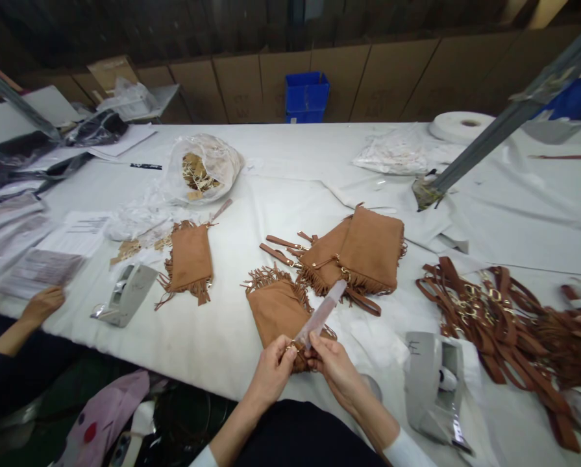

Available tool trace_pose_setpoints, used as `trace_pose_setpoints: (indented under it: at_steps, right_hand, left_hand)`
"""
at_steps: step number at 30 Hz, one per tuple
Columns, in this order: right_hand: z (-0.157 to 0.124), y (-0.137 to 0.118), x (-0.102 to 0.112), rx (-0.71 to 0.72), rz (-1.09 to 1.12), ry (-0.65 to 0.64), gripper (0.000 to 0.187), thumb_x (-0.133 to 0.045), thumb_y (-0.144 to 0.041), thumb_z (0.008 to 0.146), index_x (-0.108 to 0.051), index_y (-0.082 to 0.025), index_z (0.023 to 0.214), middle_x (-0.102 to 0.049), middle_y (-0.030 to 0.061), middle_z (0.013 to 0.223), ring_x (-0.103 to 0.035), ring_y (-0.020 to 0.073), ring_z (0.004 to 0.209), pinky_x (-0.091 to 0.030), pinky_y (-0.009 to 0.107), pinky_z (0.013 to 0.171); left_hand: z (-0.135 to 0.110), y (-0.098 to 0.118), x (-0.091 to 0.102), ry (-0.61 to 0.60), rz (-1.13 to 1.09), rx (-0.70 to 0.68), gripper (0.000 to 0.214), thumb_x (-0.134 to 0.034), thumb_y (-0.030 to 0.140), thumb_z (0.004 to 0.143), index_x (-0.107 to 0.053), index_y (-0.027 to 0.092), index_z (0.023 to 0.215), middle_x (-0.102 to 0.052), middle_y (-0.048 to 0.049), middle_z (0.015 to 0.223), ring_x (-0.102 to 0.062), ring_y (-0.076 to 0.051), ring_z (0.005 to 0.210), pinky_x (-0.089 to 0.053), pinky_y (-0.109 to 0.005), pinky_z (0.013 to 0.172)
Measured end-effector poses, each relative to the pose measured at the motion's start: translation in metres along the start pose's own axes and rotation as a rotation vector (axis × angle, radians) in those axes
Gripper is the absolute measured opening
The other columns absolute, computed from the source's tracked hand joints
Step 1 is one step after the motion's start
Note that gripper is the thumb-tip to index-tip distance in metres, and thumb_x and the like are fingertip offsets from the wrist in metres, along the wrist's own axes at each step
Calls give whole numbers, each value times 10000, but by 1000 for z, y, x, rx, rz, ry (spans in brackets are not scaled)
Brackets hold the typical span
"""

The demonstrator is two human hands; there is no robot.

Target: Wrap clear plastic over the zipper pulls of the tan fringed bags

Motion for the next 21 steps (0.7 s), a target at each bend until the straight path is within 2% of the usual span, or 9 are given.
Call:
trace_pose_setpoints:
  at_steps: [4, 7, 11, 15, 17, 19, 21]
  right_hand:
    - [0, 6, -5, 85, -159, -9, 508, -613, -641, 724, -634, -142, 631, -547, 2, 561, -462, 119, 534, -346, 250, 522]
    - [-2, 8, -12, 164, -309, -23, 504, -563, -620, 765, -636, -145, 615, -569, 14, 564, -484, 139, 553, -368, 261, 544]
    - [-9, 2, -23, 271, -473, -69, 452, -504, -521, 843, -635, -161, 604, -629, 37, 652, -554, 165, 649, -416, 266, 638]
    - [-15, -5, -27, 365, -600, -12, 397, -526, -452, 844, -626, -176, 576, -633, 39, 709, -564, 170, 691, -408, 274, 655]
    - [-13, -1, -23, 288, -506, -52, 333, -606, -452, 795, -657, -172, 622, -641, 40, 707, -573, 176, 687, -405, 275, 634]
    - [-10, 5, -18, 152, -288, -123, 297, -686, -461, 735, -690, -165, 759, -655, 39, 708, -584, 176, 670, -394, 261, 591]
    - [-9, 9, -13, 24, -35, -175, 343, -734, -461, 698, -683, -162, 858, -663, 36, 721, -586, 160, 641, -380, 241, 549]
  left_hand:
    - [-1, -4, 2, 24, -1, -4, 223, -447, 387, 898, -451, 205, 770, -471, 59, 584, -437, -111, 539, -355, -233, 548]
    - [-4, -7, 3, -8, -69, 28, 174, -473, 376, 894, -416, 214, 924, -493, 70, 602, -463, -115, 564, -368, -233, 570]
    - [-5, -14, 4, -38, -185, 86, 331, -489, 416, 891, -376, 207, 1122, -504, 71, 623, -489, -118, 594, -382, -236, 597]
    - [-2, -30, 2, 5, -219, 115, 344, -453, 537, 878, -455, 196, 917, -467, 64, 619, -436, -94, 518, -340, -221, 515]
    - [-1, -36, 0, 22, -217, 103, 356, -448, 556, 875, -427, 204, 828, -449, 74, 588, -420, -89, 499, -333, -218, 509]
    - [-1, -39, -1, 29, -196, 78, 353, -427, 551, 888, -403, 212, 794, -449, 79, 561, -427, -95, 505, -347, -225, 533]
    - [-3, -36, -4, 1, -160, 50, 345, -408, 536, 903, -402, 213, 784, -452, 81, 547, -431, -100, 515, -357, -237, 561]
Point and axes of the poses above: each hand's wrist, its own z-axis towards the middle knuckle, its own x-axis out of the back of the hand, y = z × x, the point moved 6 cm from there along z, towards the middle knuckle
